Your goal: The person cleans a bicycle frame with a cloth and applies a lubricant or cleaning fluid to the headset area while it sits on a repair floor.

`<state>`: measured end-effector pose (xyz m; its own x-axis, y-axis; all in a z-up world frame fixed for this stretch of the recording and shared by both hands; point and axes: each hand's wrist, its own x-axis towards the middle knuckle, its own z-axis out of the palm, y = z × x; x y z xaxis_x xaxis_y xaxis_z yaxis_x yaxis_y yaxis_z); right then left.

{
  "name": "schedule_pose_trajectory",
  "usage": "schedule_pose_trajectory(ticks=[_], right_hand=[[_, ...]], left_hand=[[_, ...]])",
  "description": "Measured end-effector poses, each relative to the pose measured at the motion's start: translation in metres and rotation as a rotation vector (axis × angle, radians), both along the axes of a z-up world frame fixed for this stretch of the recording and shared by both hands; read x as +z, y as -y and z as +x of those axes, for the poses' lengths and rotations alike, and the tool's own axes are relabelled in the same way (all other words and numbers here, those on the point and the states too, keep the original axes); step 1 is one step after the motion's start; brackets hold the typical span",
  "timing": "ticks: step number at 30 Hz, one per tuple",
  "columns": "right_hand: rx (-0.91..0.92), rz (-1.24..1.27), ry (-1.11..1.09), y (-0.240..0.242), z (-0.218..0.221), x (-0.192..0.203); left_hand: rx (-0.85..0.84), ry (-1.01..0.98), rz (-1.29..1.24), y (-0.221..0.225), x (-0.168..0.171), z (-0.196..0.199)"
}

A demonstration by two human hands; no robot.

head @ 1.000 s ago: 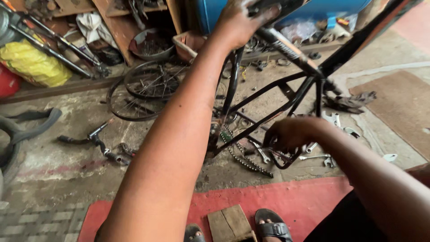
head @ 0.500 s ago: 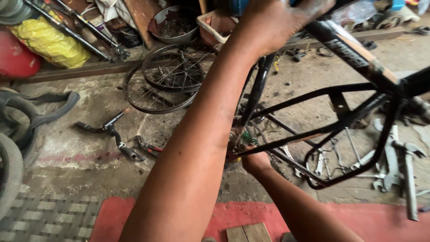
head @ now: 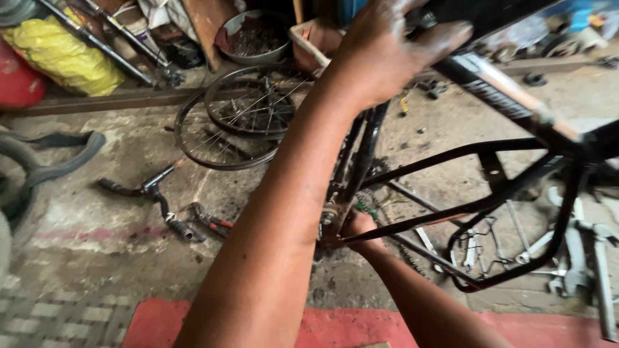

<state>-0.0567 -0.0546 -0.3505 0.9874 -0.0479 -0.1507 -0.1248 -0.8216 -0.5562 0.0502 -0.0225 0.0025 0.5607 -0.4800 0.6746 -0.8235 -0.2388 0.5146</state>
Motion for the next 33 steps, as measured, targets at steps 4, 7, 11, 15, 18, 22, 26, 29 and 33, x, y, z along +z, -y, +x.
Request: schedule_pose_trajectory(ticks=[4, 7, 11, 15, 18, 22, 26, 29, 33], right_hand=[[-0.234, 0.481, 0.159, 0.019, -0.03, -0.035], [-0.118, -0.03, 0.016, 0.04, -0.052, -0.039], [-0.068, 0.043, 0.079, 0.077, -0.109, -0.008], [0.042, 0.041, -0.015, 0.107, -0.148, 0.056], [0.096, -0.101, -0.156, 0.129, -0.178, 0.109], [0.274, -0.16, -0.196, 0.176, -0.202, 0.195], [0.291, -0.28, -0.208, 0.224, -0.213, 0.279], [0.118, -0.217, -0.178, 0.253, -0.215, 0.343], [0.03, -0.144, 0.295, 0.262, -0.216, 0.426]], left_hand=[[-0.042, -0.112, 0.012, -0.006, 0.011, -0.012], [-0.157, -0.267, -0.075, -0.003, 0.011, -0.015], [-0.143, -0.241, -0.113, 0.005, 0.001, -0.006], [-0.115, -0.006, -0.151, 0.015, 0.007, -0.017], [-0.197, -0.393, -0.282, 0.023, 0.017, -0.04], [-0.132, -0.263, -0.218, 0.034, 0.016, -0.05], [-0.15, -0.55, -0.249, 0.038, 0.018, -0.065], [-0.175, -0.588, -0.234, 0.033, 0.039, -0.092], [0.038, -0.299, -0.058, 0.042, 0.049, -0.133]])
